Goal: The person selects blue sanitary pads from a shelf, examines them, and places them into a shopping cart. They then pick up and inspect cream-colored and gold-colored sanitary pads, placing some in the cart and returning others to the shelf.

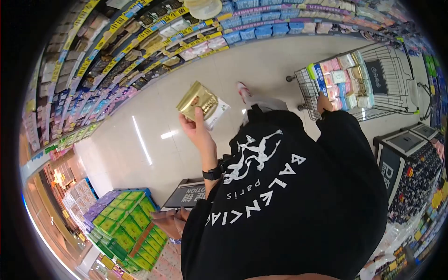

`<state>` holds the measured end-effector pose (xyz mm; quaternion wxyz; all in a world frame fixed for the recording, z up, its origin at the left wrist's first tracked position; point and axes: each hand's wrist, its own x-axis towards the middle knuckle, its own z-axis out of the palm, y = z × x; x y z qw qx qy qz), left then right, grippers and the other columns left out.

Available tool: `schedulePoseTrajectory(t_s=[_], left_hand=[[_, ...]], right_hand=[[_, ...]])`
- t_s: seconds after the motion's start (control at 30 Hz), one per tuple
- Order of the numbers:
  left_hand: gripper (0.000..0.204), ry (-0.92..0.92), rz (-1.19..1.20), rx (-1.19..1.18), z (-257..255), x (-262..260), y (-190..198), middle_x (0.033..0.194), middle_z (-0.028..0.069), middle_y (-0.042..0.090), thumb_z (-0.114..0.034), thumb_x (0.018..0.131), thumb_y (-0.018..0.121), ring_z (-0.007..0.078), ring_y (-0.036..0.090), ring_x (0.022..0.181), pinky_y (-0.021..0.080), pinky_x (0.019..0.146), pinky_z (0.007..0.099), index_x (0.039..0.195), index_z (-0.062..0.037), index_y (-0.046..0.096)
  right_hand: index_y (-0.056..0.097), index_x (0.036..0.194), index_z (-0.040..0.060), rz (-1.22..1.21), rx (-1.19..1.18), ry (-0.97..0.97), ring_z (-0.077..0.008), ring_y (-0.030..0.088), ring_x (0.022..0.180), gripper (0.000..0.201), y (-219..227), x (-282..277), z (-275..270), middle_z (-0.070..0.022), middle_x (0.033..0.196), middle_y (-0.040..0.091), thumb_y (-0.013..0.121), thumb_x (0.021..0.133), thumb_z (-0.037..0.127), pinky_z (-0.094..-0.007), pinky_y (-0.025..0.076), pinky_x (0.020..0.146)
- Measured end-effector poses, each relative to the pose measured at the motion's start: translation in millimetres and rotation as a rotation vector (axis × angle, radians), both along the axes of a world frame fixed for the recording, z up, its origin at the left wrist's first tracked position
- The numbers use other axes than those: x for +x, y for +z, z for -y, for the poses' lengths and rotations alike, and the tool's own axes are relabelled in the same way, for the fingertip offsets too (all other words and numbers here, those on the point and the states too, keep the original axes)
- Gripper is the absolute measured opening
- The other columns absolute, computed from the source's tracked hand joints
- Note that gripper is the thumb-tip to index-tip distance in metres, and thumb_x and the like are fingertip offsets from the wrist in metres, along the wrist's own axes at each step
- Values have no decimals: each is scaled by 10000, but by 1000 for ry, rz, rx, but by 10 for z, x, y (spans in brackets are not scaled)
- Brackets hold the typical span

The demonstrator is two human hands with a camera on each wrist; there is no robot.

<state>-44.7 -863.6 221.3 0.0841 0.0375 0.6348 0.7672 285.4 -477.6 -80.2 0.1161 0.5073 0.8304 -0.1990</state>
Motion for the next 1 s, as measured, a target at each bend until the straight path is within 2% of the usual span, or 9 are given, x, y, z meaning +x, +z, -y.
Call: schedulePoseTrajectory(t_s=[0.17, 0.37, 0.4, 0.53, 0.67, 0.73, 0.8, 0.93, 1.0], left_hand=[[426, -14, 96, -34, 164, -1013, 197, 1209, 114, 654, -139, 1004, 682, 159, 638, 1067, 522, 931, 310, 1363, -1, 500], [499, -110, 46, -165, 193, -2267, 332, 1177, 95, 657, -132, 991, 704, 137, 644, 1033, 532, 870, 279, 1400, -1, 450], [521, -164, 66, -221, 222, -2466, 436, 1176, 92, 657, -127, 987, 710, 133, 642, 1031, 531, 870, 274, 1411, 0, 434], [538, -209, -79, -114, 385, -3189, 527, 1181, 93, 660, -102, 984, 705, 135, 648, 1036, 534, 882, 274, 1426, 5, 417], [544, -194, 27, 41, 553, -3783, 570, 1193, 107, 662, -86, 987, 691, 140, 657, 1048, 543, 894, 285, 1437, 16, 404], [544, -195, 10, 71, 674, -4053, 562, 1207, 125, 662, -119, 1007, 669, 148, 667, 1039, 553, 882, 291, 1447, 24, 384], [560, -229, 14, 53, 771, -4313, 604, 1202, 131, 663, -153, 1022, 655, 153, 670, 1036, 554, 873, 289, 1463, 25, 359], [591, -254, 42, 74, 969, -4844, 579, 1207, 128, 644, -202, 1042, 632, 149, 637, 1080, 527, 899, 284, 1490, 11, 311], [607, -287, -7, 97, 1074, -5099, 485, 1211, 127, 631, -210, 1045, 631, 146, 617, 1093, 511, 912, 280, 1502, 0, 292]], right_hand=[[529, 1273, -20, 16, -105, -17, -492, 676, 937, 307, 572, -539, 585, -331, 977, 683, 420, 1048, 158, -578, 524, 762], [574, 1134, -31, -10, -74, -162, -517, 663, 1022, 261, -379, -837, 738, -348, 1007, 673, 572, 893, 68, -565, 537, 841], [612, 1058, -25, 118, -123, 68, -506, 662, 1042, 186, -891, -724, 611, -343, 1008, 677, 533, 928, 83, -552, 536, 861], [682, 1028, 30, 288, -109, 117, -409, 706, 961, 217, -698, -1473, 815, -230, 967, 718, 527, 953, 162, -488, 566, 749], [722, 1034, 71, 768, 52, 850, -335, 738, 871, 245, -1130, -1886, 1005, -109, 921, 747, 566, 948, 240, -445, 578, 641], [693, 1049, 14, 368, 139, 12, -377, 737, 919, 276, -736, -2241, 1446, -167, 976, 747, 565, 931, 228, -521, 597, 747], [662, 1080, -12, 409, 103, 245, -422, 723, 970, 306, -1225, -2107, 1443, -213, 1029, 741, 565, 920, 232, -556, 579, 853], [579, 1268, -71, 34, 90, -243, -441, 690, 975, 457, 56, -3384, 2115, -237, 1033, 712, 578, 866, 148, -578, 523, 864], [558, 1300, -84, -303, 145, -192, -483, 567, 1249, 461, 399, -4056, 2219, -314, 1318, 606, 622, 906, 146, -506, 478, 1057]])
